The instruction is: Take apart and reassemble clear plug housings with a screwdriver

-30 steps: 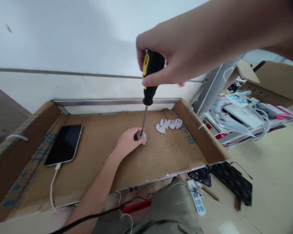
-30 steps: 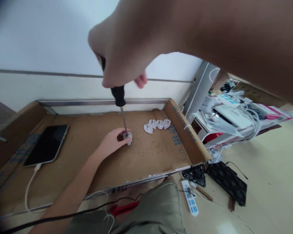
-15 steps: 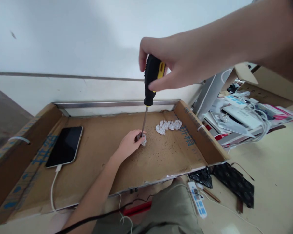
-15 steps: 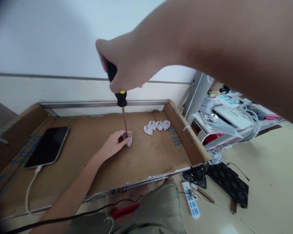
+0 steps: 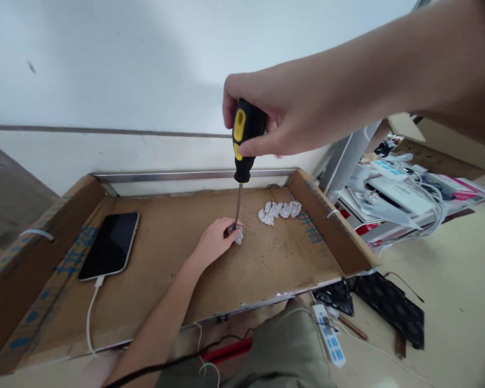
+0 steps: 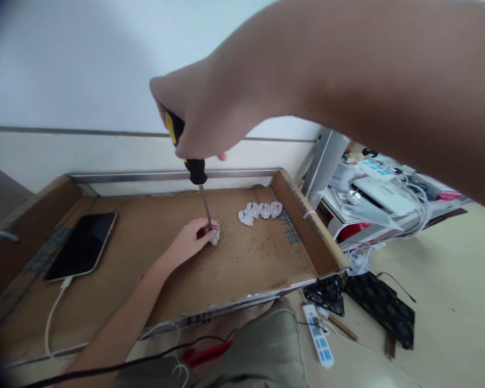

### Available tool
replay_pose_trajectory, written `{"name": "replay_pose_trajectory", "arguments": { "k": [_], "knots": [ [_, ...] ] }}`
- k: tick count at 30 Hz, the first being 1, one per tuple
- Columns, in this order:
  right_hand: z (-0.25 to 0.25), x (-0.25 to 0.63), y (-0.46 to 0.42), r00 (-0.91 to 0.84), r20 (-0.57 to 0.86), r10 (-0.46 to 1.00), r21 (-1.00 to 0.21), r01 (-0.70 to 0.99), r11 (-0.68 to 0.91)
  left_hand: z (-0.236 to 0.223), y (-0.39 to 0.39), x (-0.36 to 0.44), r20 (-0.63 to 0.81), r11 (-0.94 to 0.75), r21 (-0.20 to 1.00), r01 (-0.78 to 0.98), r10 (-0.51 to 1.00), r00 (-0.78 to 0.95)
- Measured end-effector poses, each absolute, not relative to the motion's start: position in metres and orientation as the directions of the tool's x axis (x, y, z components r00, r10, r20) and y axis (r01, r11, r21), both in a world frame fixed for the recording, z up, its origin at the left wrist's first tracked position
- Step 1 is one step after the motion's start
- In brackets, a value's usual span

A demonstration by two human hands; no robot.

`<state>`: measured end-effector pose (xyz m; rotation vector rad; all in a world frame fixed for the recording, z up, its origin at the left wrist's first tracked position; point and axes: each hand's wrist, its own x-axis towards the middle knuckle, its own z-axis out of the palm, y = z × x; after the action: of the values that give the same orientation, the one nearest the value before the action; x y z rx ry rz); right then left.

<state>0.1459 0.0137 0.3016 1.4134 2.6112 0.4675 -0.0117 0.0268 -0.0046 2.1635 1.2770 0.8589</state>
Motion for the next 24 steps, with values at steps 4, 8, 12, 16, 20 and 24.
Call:
{"name": "replay_pose_trajectory", "arguments": {
  "k": [4, 8, 12, 16, 20, 24],
  "knots": [
    [0.298, 0.141, 0.01, -0.504, 0.17, 0.847, 0.573, 0.75, 0.331, -0.003, 0.026, -0.012, 0.241, -0.42, 0.676, 0.605, 0.903, 0.357],
    [0.301, 0.141, 0.01, -0.59, -0.037, 0.806, 0.402, 0.73, 0.553, -0.002, 0.024, -0.011, 0.214, -0.381, 0.723, 0.577, 0.917, 0.338],
    [0.302, 0.14, 0.009, -0.557, 0.103, 0.824, 0.467, 0.758, 0.455, -0.001, 0.022, -0.011, 0.231, -0.395, 0.669, 0.63, 0.916, 0.329],
    [0.304, 0.136, 0.005, -0.571, -0.086, 0.817, 0.348, 0.751, 0.561, -0.001, 0.021, -0.01, 0.274, -0.45, 0.637, 0.626, 0.891, 0.361],
    [0.3, 0.135, 0.009, -0.565, 0.074, 0.822, 0.476, 0.744, 0.469, -0.004, 0.023, -0.011, 0.301, -0.472, 0.639, 0.608, 0.88, 0.367],
    [0.295, 0.138, 0.015, -0.619, 0.035, 0.785, 0.404, 0.727, 0.555, -0.005, 0.024, -0.012, 0.287, -0.457, 0.648, 0.61, 0.888, 0.36]
  ]
}}
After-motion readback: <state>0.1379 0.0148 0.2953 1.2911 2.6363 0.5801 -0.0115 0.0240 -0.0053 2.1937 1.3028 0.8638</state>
